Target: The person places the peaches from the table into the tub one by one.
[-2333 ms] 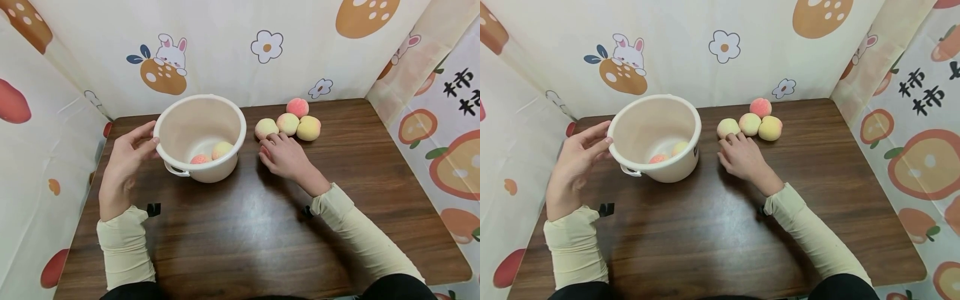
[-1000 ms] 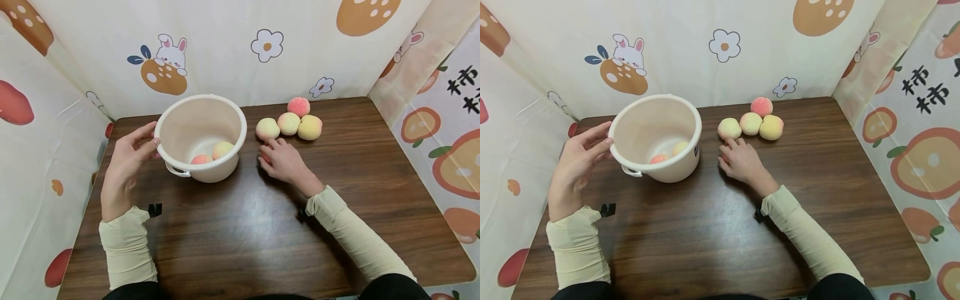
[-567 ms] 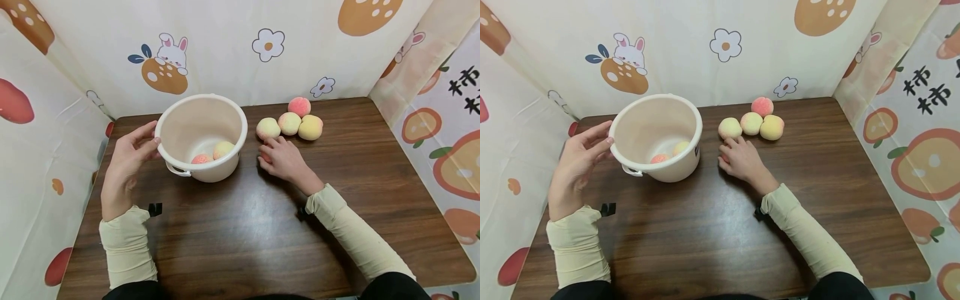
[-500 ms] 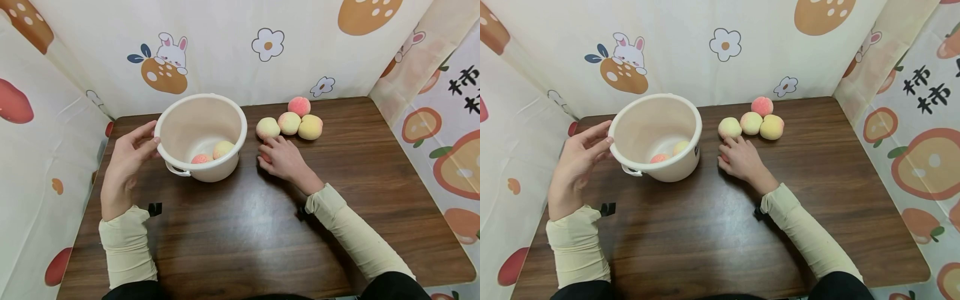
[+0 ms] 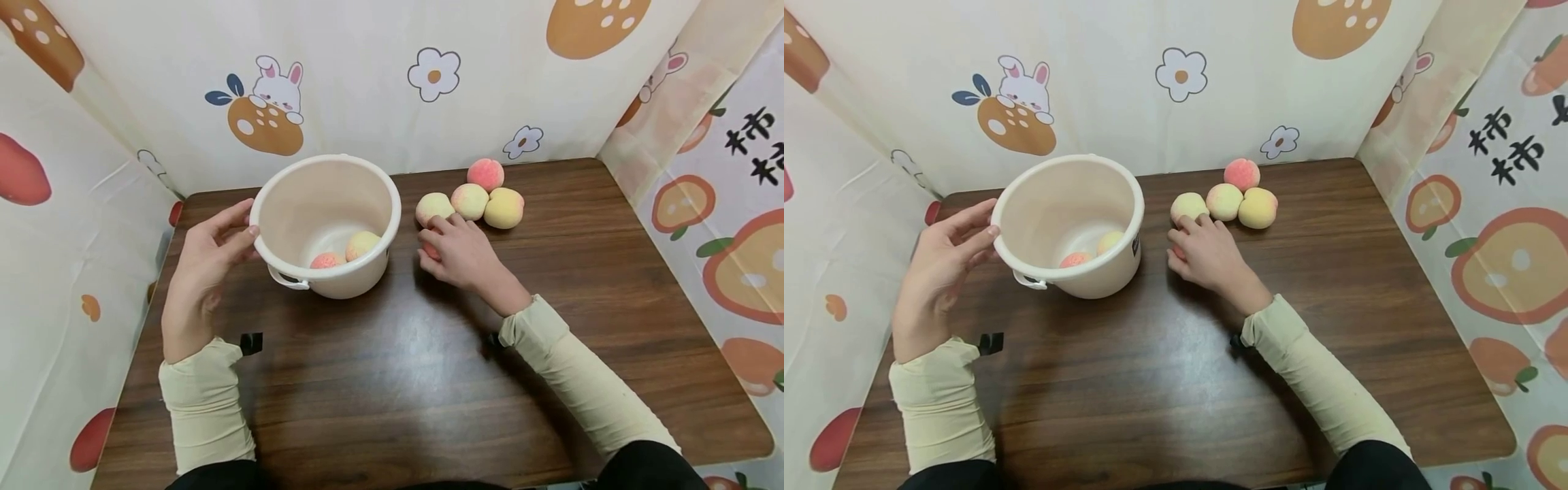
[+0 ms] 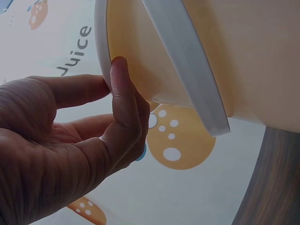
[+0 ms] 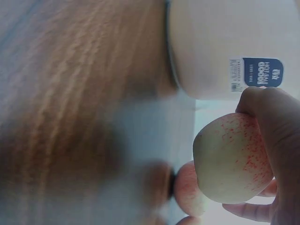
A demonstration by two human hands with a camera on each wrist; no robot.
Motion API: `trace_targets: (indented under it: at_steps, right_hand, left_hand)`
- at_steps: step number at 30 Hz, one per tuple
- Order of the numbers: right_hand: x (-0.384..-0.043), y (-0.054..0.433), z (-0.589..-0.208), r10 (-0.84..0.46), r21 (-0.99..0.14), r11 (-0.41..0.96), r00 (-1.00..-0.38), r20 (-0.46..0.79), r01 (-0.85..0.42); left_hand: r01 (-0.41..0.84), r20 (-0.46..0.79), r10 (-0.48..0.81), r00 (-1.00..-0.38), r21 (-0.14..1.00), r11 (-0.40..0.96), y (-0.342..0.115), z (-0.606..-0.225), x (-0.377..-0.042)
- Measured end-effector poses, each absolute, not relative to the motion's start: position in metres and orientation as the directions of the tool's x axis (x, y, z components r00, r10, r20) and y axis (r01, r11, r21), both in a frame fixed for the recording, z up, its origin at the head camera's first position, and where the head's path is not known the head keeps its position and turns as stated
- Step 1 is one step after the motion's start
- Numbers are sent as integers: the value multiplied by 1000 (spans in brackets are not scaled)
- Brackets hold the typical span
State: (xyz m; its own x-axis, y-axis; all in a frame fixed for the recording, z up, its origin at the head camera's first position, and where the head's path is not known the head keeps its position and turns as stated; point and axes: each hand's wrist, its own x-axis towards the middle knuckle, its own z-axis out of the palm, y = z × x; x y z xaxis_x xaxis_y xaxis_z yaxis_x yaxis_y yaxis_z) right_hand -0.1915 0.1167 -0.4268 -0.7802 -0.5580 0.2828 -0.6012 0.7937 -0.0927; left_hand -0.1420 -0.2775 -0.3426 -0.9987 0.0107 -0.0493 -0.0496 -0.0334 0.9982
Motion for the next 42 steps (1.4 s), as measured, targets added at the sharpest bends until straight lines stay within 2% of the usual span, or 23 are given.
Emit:
trace_targets:
  at_steps: [15,23,30,42]
  right_hand:
    - [-191,111,-384,-563,-85,783,-761,324,-616]
    - [-194,107,-358,-570,-111,757,-733,370,-644]
    - [-192,105,-347,-578,-121,738,-714,394,-664]
    - [-190,96,-323,-574,-143,726,-707,414,-673]
  left_hand:
    - [-61,-62,6,-998,998,14,-278,-341,-143]
    - [-43,-43,3,-999,999,-12,-278,-339,-144]
    - [-77,-76,-17,-997,996,52,-278,-340,-141]
    - [-73,-73,-1,-997,997,18,-279,-343,-142]
